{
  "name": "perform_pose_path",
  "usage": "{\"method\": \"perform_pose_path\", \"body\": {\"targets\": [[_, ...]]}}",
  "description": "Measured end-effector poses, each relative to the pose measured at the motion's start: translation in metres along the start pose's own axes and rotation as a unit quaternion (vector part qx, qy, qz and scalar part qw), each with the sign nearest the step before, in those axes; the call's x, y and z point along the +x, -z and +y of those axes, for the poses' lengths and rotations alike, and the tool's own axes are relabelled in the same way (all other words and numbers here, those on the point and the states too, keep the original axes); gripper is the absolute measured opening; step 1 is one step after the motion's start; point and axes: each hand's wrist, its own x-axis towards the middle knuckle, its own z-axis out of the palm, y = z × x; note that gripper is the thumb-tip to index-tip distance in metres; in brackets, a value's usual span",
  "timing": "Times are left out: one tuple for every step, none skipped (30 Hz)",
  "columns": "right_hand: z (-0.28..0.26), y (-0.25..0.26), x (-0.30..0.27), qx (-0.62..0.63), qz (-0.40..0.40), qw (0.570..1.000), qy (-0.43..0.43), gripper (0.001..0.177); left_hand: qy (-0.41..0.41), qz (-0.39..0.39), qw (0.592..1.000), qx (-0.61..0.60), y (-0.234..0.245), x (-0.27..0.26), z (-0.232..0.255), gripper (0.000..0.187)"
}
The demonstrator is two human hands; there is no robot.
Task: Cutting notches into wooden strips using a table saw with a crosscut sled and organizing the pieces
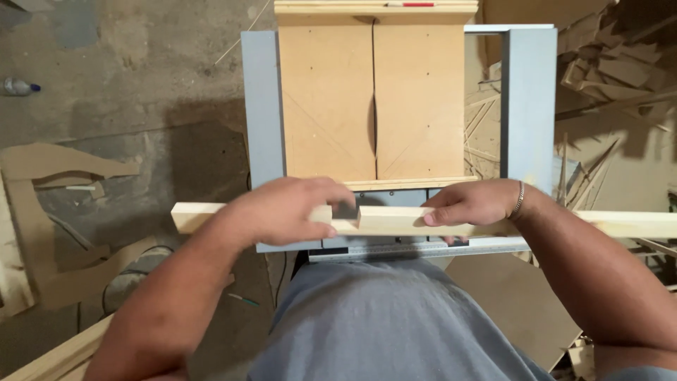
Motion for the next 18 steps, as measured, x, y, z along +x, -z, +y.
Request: {"method": "perform_pose_path", "body": {"targets": [[-0.009,0.002,-0.008,-0.002,0.004,1.000,0.000,0.046,-0.002,0.002,1.000,0.003,0.003,0.003,-0.013,0.051],[-0.019,0.003,-0.015,-0.075,0.085,0.993,-0.023,0.044,0.056,0.004,0.998,0.009,0.005,0.007,-0.026,0.064],[-0.028,0.004,-0.022,-0.147,0.165,0.974,-0.046,0.050,0.114,0.005,0.993,0.015,0.009,0.011,-0.039,0.080],[-0.028,0.006,-0.023,-0.147,0.168,0.974,-0.046,0.050,0.112,0.007,0.994,0.017,0.012,0.013,-0.040,0.080],[-0.028,0.006,-0.022,-0.220,0.247,0.941,-0.071,0.049,0.148,0.022,0.988,0.045,0.013,0.016,-0.042,0.071],[-0.027,0.006,-0.022,-0.290,0.323,0.896,-0.094,0.049,0.183,0.037,0.980,0.073,0.014,0.019,-0.045,0.065],[-0.021,0.007,-0.020,-0.290,0.324,0.896,-0.093,0.049,0.183,0.037,0.980,0.074,0.008,0.027,-0.051,0.065],[-0.016,0.009,-0.019,-0.339,0.380,0.856,-0.092,0.049,0.160,0.097,0.977,0.100,0.003,0.035,-0.058,0.056],[-0.010,0.010,-0.017,-0.385,0.434,0.810,-0.091,0.050,0.135,0.155,0.971,0.126,-0.002,0.044,-0.065,0.047],[-0.006,0.016,-0.017,-0.385,0.434,0.809,-0.092,0.050,0.134,0.155,0.971,0.126,-0.016,0.054,-0.075,0.047],[0.001,0.020,-0.016,-0.398,0.428,0.808,-0.078,0.055,0.065,0.279,0.932,0.221,-0.032,0.065,-0.086,0.046],[0.007,0.025,-0.016,-0.412,0.421,0.806,-0.064,0.060,-0.004,0.395,0.865,0.309,-0.048,0.076,-0.096,0.047],[0.019,0.031,-0.009,-0.410,0.421,0.807,-0.067,0.060,-0.007,0.394,0.866,0.309,-0.056,0.084,-0.101,0.047],[0.030,0.037,-0.002,-0.439,0.401,0.803,-0.042,0.048,-0.049,0.465,0.810,0.355,-0.064,0.092,-0.105,0.040],[0.042,0.043,0.006,-0.469,0.380,0.797,-0.015,0.037,-0.091,0.532,0.743,0.396,-0.071,0.100,-0.111,0.035],[0.067,0.044,0.020,-0.467,0.380,0.798,-0.016,0.037,-0.092,0.531,0.743,0.396,-0.078,0.109,-0.121,0.035],[0.090,0.047,0.035,-0.483,0.417,0.769,0.027,0.035,-0.102,0.553,0.718,0.411,-0.082,0.119,-0.132,0.026],[0.114,0.049,0.050,-0.496,0.453,0.738,0.069,0.035,-0.111,0.573,0.692,0.425,-0.087,0.129,-0.144,0.025]]}}
